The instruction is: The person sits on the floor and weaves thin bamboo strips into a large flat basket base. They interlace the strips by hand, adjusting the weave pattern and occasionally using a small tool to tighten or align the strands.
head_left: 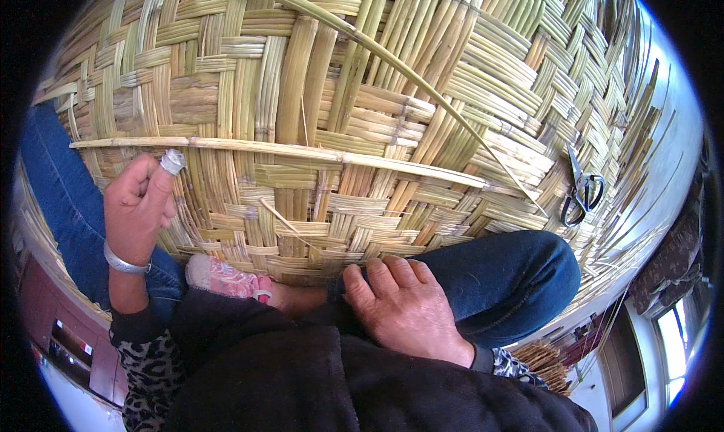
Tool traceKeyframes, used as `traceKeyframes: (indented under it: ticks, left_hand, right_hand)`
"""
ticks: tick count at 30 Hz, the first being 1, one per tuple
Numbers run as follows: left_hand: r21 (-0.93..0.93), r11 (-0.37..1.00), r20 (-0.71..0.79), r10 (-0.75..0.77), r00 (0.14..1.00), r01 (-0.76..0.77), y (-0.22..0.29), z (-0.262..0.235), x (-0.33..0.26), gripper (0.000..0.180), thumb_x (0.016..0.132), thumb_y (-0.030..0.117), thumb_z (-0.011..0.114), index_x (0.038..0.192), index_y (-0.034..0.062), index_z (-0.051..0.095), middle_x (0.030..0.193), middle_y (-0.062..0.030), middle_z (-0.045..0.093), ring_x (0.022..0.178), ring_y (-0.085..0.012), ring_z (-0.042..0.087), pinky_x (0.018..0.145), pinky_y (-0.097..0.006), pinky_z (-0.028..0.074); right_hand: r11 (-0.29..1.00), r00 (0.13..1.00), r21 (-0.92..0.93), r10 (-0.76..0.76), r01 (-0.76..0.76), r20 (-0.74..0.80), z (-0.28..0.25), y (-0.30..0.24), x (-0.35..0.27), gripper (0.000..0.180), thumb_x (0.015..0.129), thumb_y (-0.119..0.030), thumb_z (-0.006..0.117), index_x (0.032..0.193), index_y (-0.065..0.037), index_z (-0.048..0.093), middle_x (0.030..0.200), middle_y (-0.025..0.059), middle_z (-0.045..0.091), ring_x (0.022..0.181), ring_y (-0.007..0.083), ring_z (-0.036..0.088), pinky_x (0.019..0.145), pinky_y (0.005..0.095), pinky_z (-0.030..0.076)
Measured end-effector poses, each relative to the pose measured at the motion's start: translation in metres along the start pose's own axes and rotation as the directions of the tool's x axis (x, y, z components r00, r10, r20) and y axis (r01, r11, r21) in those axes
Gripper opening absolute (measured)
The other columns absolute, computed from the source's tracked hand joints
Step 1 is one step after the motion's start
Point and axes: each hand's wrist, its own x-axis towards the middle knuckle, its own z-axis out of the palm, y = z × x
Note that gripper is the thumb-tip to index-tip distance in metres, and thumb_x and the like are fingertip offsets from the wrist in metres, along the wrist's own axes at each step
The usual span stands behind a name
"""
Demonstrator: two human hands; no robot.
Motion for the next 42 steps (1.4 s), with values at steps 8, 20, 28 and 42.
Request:
traceKeyframes:
  ticks: [8, 20, 28, 42]
  left_hand:
    - [0.038, 0.999, -0.002, 0.028, 1.000, -0.028, 0.0025, 0.0008, -0.0004, 0.031, 0.109, 0.020, 0.063, 0.081, 0.0083, 0.057, 0.062, 0.0034, 0.057, 0.051, -0.0012, 0.050, 0.045, -0.020, 0.038]
    - [0.024, 0.999, -0.001, 0.029, 1.000, -0.029, 0.0013, 0.0009, -0.0001, 0.030, 0.108, 0.020, 0.064, 0.082, 0.0083, 0.058, 0.061, 0.0039, 0.057, 0.051, -0.0007, 0.049, 0.045, -0.019, 0.037]
    - [0.034, 0.999, -0.004, 0.033, 0.999, -0.033, 0.0009, 0.0006, -0.0004, 0.029, 0.108, 0.019, 0.063, 0.082, 0.0083, 0.058, 0.062, 0.0039, 0.057, 0.051, -0.0003, 0.049, 0.045, -0.019, 0.037]
    - [0.032, 0.999, -0.004, 0.027, 1.000, -0.027, 0.0010, 0.0010, 0.0000, 0.030, 0.109, 0.020, 0.063, 0.082, 0.0086, 0.057, 0.062, 0.0042, 0.056, 0.052, -0.0005, 0.049, 0.045, -0.019, 0.037]
  right_hand:
    - [1.000, 0.999, -0.007, -0.025, 0.025, -0.044, 0.0033, 0.0015, 0.0007, 0.038, 0.089, -0.022, 0.061, 0.122, -0.005, 0.066, 0.106, 0.0112, 0.067, 0.095, 0.0259, 0.064, 0.080, 0.0381, 0.051]
    - [1.000, 0.999, 0.003, -0.025, 0.026, -0.048, 0.0029, 0.0024, 0.0008, 0.038, 0.088, -0.021, 0.062, 0.122, -0.003, 0.065, 0.105, 0.0110, 0.066, 0.096, 0.0261, 0.063, 0.080, 0.0377, 0.051]
    - [1.000, 0.999, 0.013, -0.024, 0.025, -0.032, 0.0028, 0.0024, 0.0005, 0.040, 0.088, -0.021, 0.062, 0.123, -0.003, 0.065, 0.104, 0.0102, 0.066, 0.095, 0.0257, 0.063, 0.080, 0.0379, 0.051]
    - [1.000, 0.998, 0.000, -0.029, 0.029, -0.054, 0.0015, 0.0023, 0.0010, 0.039, 0.088, -0.021, 0.061, 0.122, -0.003, 0.066, 0.104, 0.0107, 0.066, 0.095, 0.0259, 0.063, 0.080, 0.0380, 0.051]
